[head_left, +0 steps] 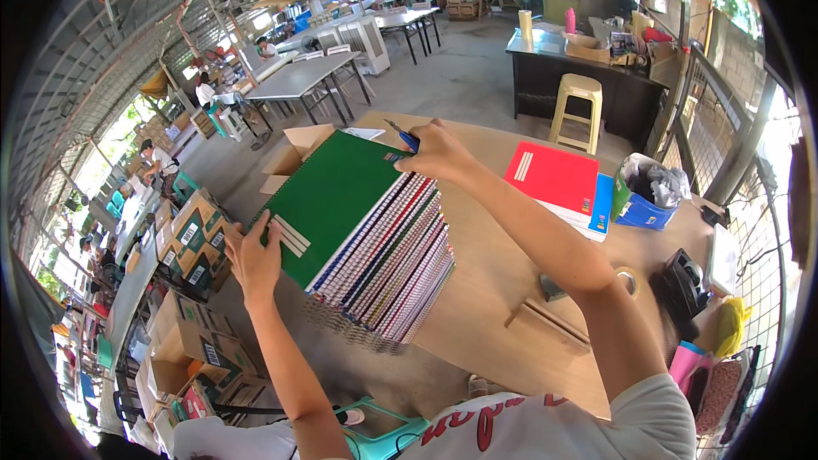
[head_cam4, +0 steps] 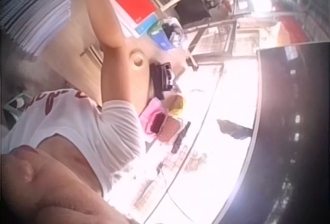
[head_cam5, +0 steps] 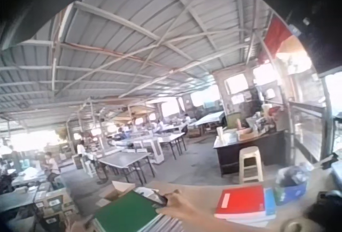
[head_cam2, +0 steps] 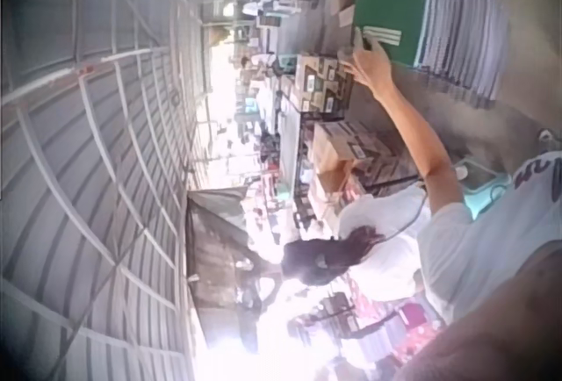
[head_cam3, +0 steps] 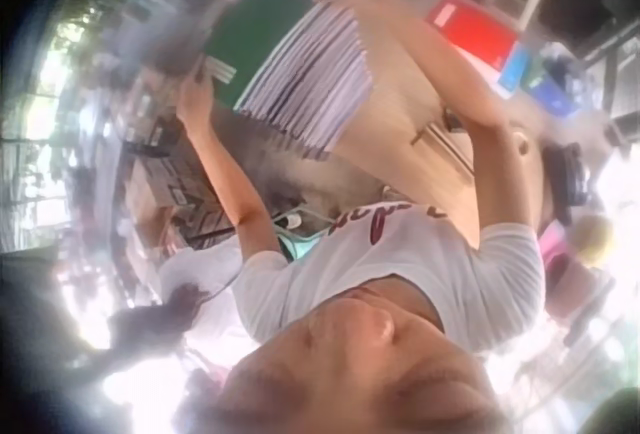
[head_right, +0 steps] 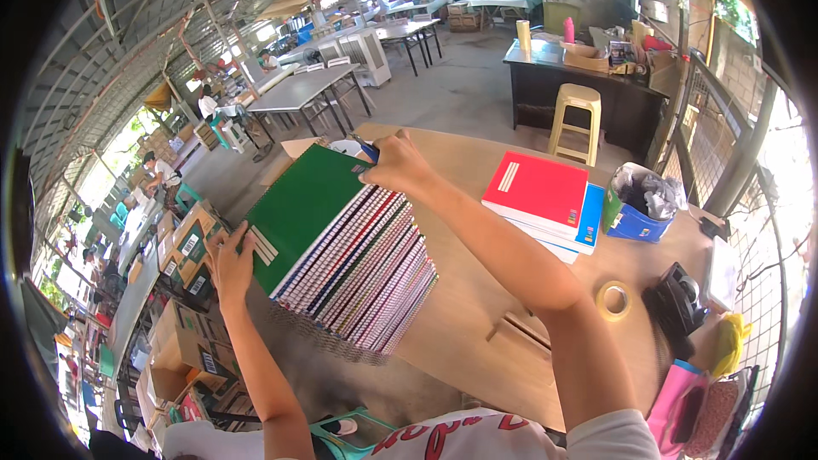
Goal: The person finishes spiral notebooks by using pliers to bend the ends of the wire spirals and then places the finished notebooks onto a large stack.
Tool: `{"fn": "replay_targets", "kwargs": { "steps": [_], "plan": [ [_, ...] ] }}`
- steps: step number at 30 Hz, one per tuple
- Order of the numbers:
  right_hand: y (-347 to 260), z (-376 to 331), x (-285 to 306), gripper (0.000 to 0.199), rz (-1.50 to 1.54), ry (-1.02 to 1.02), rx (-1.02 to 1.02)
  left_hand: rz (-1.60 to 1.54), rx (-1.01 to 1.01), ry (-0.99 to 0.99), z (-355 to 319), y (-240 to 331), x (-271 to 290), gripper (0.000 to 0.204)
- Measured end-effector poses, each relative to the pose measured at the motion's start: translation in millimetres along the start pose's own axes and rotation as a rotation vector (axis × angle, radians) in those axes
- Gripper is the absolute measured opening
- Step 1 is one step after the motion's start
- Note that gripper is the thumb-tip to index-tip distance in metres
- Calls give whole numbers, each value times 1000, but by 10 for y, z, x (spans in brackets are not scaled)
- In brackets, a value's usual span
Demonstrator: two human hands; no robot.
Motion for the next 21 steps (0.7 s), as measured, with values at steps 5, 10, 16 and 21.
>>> {"fn": "replay_targets", "kwargs": {
  "steps": [5, 10, 16, 21],
  "plan": [
    [148, -985, 765, 53, 78, 513, 89, -276, -415, 712, -897, 701, 755, 54],
    [2277, -2961, 1192, 37, -253, 697, -450, -1123, -1012, -2, -1733, 2082, 34, 41],
    [3885, -5100, 641, 58, -769, 530, -948, -981, -807, -214, -987, 3690, -3158, 36],
    [3718, -5109, 637, 69, -773, 497, -920, -528, -303, -385, -305, 3823, -4723, 48]
  ]
}}
Point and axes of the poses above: each hand's wrist, its own z-axis towards the middle knuckle, its own x-axis out of the back of the hand, y = z × x, the point moved 5 cm from there along z, towards the middle knuckle, and after that the axes turned 7 degrees about -x, right-handed, at the moved point
